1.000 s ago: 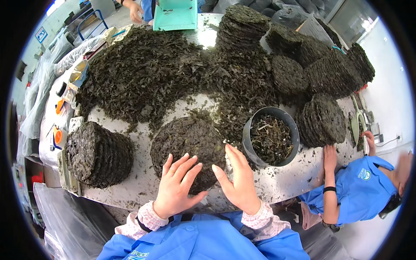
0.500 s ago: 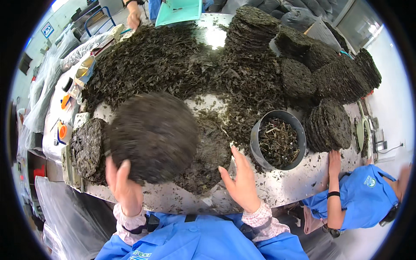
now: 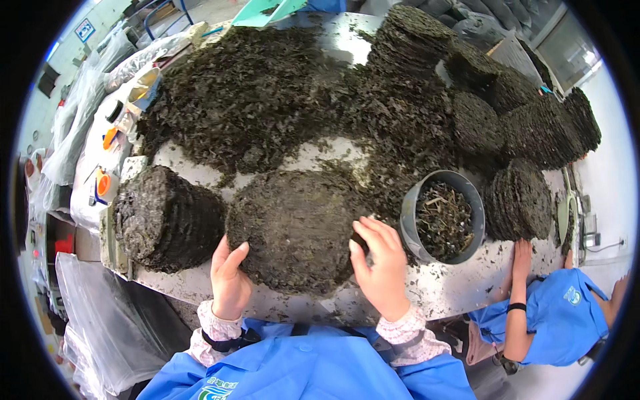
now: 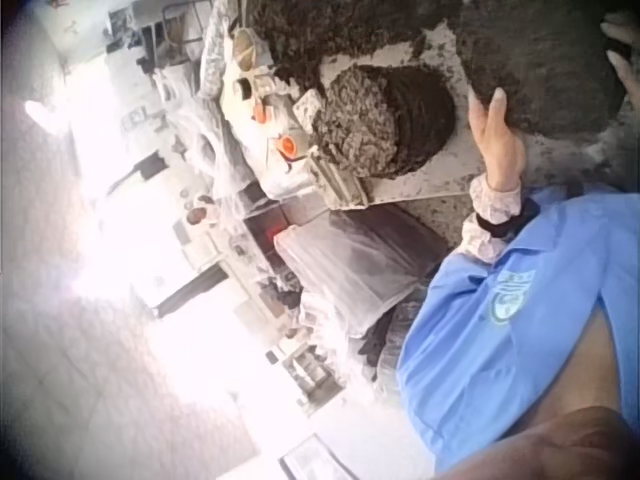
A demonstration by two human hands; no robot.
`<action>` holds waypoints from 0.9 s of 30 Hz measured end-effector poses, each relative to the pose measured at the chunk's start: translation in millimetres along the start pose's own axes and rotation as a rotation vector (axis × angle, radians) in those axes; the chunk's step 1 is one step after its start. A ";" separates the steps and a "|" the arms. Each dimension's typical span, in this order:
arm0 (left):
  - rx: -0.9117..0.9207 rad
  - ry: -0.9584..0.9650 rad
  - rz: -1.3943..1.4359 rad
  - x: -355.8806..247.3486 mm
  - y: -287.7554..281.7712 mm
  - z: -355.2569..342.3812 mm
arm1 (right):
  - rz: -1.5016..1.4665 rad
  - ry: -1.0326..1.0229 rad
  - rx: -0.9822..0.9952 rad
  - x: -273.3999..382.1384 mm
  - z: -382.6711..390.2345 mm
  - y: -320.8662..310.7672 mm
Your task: Processing large cakes or rounds of dried tea leaves at a production table.
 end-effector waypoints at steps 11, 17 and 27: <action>-0.268 1.315 -1.613 -156.2 -29.7 24.4 | -0.052 0.066 -0.082 -14.0 12.9 -6.6; -0.198 0.948 -1.891 -129.9 -79.3 15.7 | -0.044 0.059 -0.074 -15.7 2.9 0.9; -0.094 0.876 -1.975 -133.8 -99.1 -2.7 | 0.029 0.029 -0.056 -23.2 -0.5 -1.8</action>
Point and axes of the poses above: each hand's wrist, its own z-axis away from the middle knuckle, its own y-axis out of the palm, x = y × z, the point moved 1 cm from there along -z, towards the middle knuckle, and after that the axes turned 4 degrees about z, right-handed, at the moved point
